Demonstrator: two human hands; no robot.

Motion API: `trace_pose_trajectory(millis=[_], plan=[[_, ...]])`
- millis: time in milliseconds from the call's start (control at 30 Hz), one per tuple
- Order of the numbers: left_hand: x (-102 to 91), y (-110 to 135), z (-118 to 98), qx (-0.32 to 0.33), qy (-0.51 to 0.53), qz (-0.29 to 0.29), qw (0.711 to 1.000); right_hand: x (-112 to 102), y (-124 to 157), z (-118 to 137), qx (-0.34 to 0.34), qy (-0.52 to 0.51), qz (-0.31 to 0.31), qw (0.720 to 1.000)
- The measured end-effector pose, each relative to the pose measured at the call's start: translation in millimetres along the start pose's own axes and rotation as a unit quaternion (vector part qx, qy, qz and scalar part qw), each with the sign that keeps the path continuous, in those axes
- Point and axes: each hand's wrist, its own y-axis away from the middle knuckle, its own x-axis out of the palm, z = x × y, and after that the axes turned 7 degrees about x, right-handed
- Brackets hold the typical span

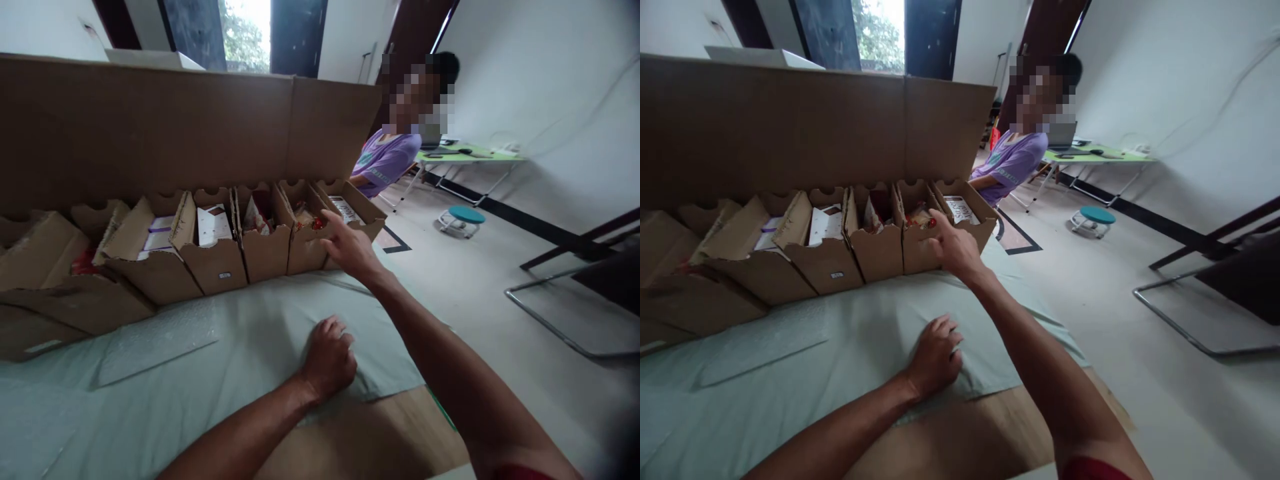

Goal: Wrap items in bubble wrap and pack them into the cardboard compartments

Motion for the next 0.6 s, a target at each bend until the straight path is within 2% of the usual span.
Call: trace_pose_trajectory(millis=[100,200,300,367,433,467,533,600], plan=[[-3.6,-2.1,-1.7,0.003,0.016,-0.045,0.999,6.8,-20.2,31.2,0.000,0.117,0.041,0.992],[-16.4,7.6,-4.4,-0.024,0.018,-0.103,0.994,-4.7,-1.5,40.7,0.015,0.125,0.033,0.991],[-40.4,37.5,-4.4,-0.089,0.041,-0.182,0.978,-41.7,61.2,31.4,0.003,0.114,0.036,0.993],[-62.5,61.0,-0.6,-0.144,0.061,-0.226,0.962,-77.1,117.8,16.9,-0.045,0.048,0.018,0.998],[-86.4,77.0,5.4,-0.179,0.069,-0.244,0.951,-112.5,176.5,-2.3,-0.034,-0.007,-0.019,0.999],[-97.2,80.5,7.9,-0.184,0.071,-0.244,0.949,-127.2,204.2,-12.9,-0.004,-0.033,-0.031,0.999],[-113.2,78.9,8.4,-0.180,0.085,-0.229,0.953,-145.7,252.0,-33.8,0.122,-0.083,-0.092,0.985],[-118.7,70.7,1.2,-0.161,0.114,-0.183,0.963,-147.2,285.9,-50.3,0.220,-0.160,-0.134,0.953]])
